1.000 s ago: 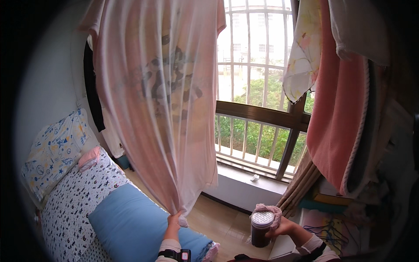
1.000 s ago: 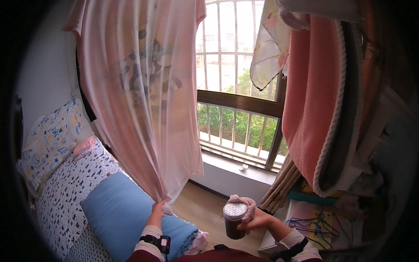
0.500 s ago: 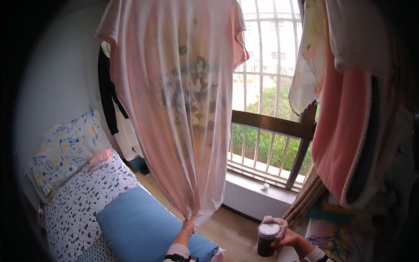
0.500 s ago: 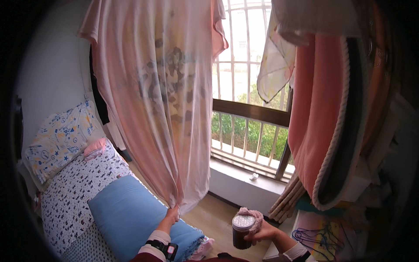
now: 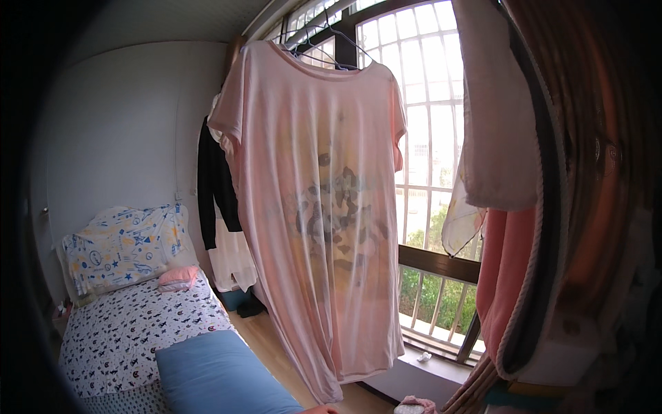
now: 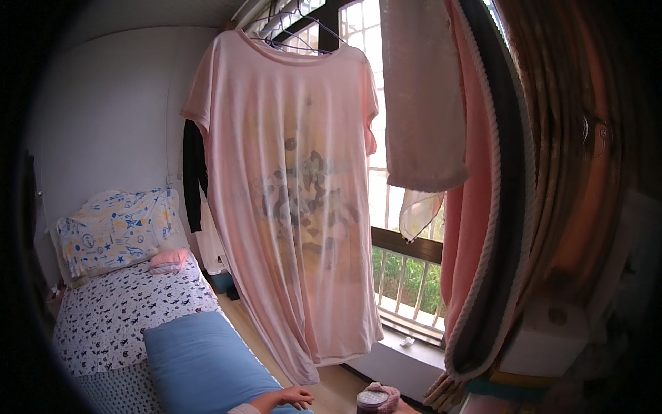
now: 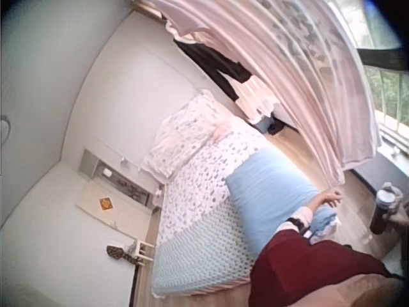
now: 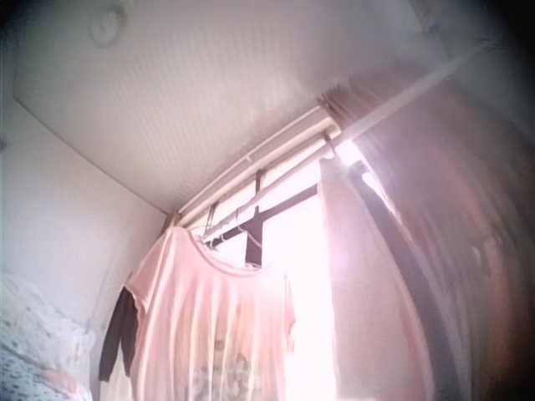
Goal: The person walks through the house, opens a bedroom window, removes a hanging garment, and places it on the bed. They then move to the kitchen, wipe a spice jar and a red appliance with a cloth, and handle a plastic bag of food items.
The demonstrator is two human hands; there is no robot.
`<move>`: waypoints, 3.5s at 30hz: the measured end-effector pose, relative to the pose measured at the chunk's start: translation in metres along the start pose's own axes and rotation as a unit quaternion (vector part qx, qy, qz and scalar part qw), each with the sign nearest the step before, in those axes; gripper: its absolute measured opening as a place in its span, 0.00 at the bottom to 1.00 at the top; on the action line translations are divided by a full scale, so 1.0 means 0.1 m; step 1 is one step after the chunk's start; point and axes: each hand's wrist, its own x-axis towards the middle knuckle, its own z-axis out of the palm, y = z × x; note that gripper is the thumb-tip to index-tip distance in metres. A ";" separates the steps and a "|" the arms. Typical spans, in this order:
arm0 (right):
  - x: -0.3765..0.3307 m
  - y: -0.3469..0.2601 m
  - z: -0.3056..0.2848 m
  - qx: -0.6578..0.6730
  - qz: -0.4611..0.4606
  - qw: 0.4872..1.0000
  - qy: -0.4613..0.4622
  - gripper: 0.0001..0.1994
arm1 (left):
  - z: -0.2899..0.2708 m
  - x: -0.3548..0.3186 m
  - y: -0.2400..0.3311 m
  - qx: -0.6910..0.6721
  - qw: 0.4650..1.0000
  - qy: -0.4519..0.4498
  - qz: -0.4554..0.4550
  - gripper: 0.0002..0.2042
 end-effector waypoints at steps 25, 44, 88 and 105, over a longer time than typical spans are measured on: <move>0.31 -0.15 1.53 -0.263 -0.330 0.895 0.142 0.21 | 1.22 -1.44 0.61 -0.133 0.855 0.114 0.488 0.22; 0.99 -0.01 2.25 -0.317 -0.266 0.909 -0.049 0.28 | 0.52 -2.21 -0.04 -0.374 0.749 0.096 0.539 0.21; 0.92 -0.35 0.97 -0.647 -0.042 0.680 0.343 0.31 | 0.13 -2.38 -0.92 -0.159 0.816 0.326 0.451 0.31; 0.68 -0.09 1.36 -0.677 0.025 0.706 0.205 0.23 | -1.03 -2.16 -2.20 0.010 0.721 0.689 -0.070 0.35</move>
